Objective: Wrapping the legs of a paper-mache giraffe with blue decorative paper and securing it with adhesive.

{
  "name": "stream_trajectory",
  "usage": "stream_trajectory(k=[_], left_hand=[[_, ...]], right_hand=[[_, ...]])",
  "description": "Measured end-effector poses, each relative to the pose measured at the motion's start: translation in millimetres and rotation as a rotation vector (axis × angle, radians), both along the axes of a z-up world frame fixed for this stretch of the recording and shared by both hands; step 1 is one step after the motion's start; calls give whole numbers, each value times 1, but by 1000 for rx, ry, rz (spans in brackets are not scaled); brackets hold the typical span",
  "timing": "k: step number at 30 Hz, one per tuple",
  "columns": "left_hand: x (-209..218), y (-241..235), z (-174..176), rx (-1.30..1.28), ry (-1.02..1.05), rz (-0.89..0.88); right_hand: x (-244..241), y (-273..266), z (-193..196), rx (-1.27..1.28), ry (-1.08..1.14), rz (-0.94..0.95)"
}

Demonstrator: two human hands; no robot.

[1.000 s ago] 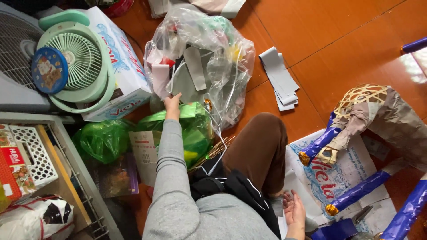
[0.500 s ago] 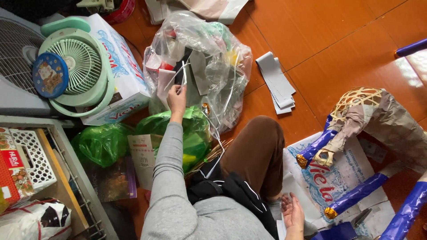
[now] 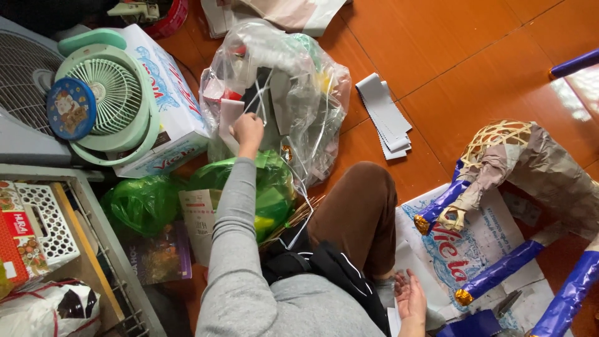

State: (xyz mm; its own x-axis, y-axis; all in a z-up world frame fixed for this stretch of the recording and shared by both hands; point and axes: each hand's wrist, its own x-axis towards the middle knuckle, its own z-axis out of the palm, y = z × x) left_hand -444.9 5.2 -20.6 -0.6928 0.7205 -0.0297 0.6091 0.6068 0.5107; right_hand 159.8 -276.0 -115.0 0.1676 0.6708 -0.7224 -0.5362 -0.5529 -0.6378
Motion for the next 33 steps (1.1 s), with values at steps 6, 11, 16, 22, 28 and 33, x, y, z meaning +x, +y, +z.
stream_trajectory(k=[6, 11, 16, 22, 28, 33], left_hand=[[-37, 2, 49, 244, 331, -15], [-43, 9, 150, 250, 550, -103], [-56, -2, 220, 381, 803, -181], [-101, -67, 309, -146, 269, -554], [-131, -89, 285, -675, -228, -450], [-159, -100, 69, -965, 422, -415]], right_hand=[[1, 3, 1, -35, -3, -3], [-4, 4, 8, -17, -5, -10], [1, 0, 2, 15, 17, -3], [-1, 1, 7, 12, 12, -10], [2, 4, -2, 8, 3, -1], [3, 1, -4, 15, -5, -12]])
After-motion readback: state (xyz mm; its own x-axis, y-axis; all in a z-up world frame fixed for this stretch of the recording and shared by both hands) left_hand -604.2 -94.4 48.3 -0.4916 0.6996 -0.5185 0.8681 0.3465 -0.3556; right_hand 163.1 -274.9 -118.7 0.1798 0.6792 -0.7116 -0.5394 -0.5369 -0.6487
